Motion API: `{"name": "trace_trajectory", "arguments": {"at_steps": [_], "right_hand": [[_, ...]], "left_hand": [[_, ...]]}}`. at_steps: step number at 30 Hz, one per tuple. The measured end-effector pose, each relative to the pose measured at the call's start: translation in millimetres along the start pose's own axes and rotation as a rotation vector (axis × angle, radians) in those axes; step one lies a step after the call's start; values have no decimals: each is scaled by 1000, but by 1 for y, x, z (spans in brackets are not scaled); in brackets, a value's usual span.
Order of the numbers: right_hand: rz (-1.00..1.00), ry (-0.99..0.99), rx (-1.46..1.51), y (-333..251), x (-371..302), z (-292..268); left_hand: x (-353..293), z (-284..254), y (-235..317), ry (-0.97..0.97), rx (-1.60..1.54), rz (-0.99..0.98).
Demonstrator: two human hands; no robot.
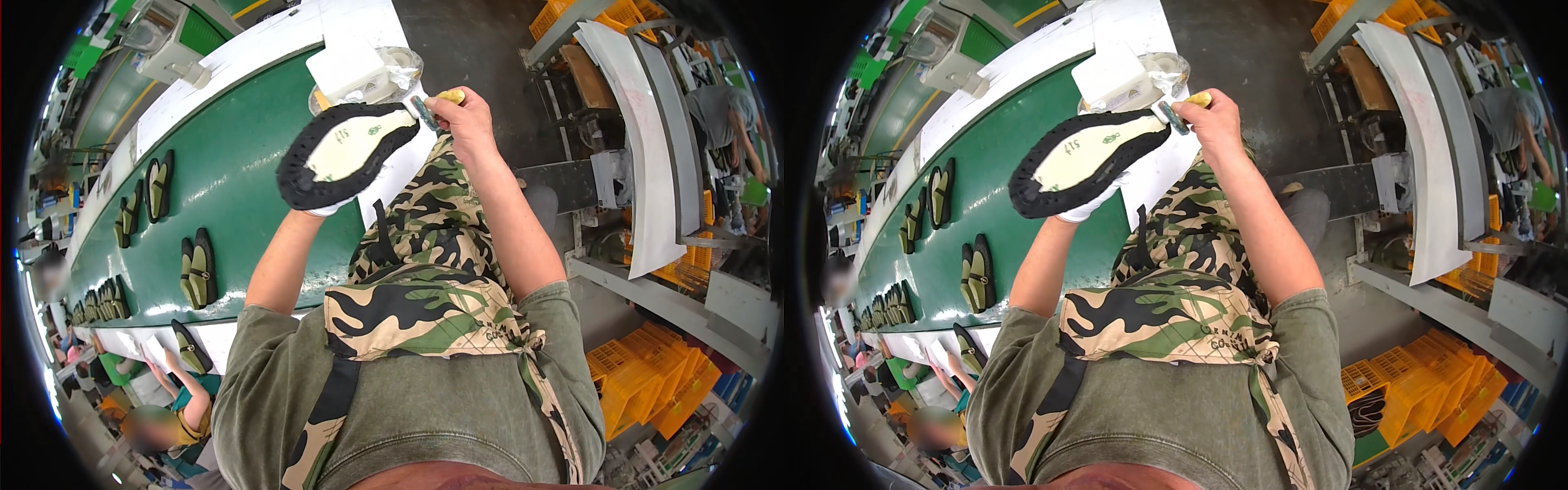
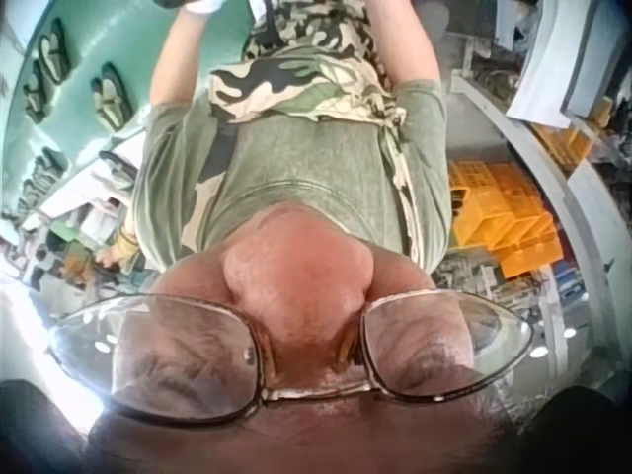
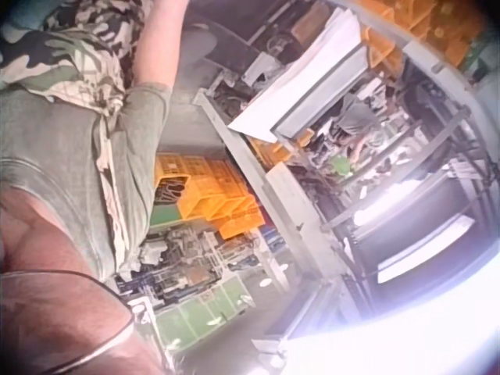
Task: The recorder is applying a liquid adhesive or cleaner to the edges of shoe soles using a small brush or applicator.
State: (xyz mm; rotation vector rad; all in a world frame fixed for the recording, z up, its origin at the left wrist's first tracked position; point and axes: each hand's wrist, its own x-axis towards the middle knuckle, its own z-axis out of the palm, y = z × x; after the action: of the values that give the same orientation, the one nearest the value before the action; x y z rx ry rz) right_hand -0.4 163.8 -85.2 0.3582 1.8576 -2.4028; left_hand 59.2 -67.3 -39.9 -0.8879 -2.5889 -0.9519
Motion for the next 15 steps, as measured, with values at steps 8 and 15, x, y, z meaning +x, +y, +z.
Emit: {"name": "trace_trajectory", "arguments": {"at_steps": [8,15], "right_hand": [[-106,-146,204,-59,-54,33],[-98,-171,191,-49,-44,12]], "left_hand": [[17,15,6,48,52,107],[24,11,36,269,-168,102]]}}
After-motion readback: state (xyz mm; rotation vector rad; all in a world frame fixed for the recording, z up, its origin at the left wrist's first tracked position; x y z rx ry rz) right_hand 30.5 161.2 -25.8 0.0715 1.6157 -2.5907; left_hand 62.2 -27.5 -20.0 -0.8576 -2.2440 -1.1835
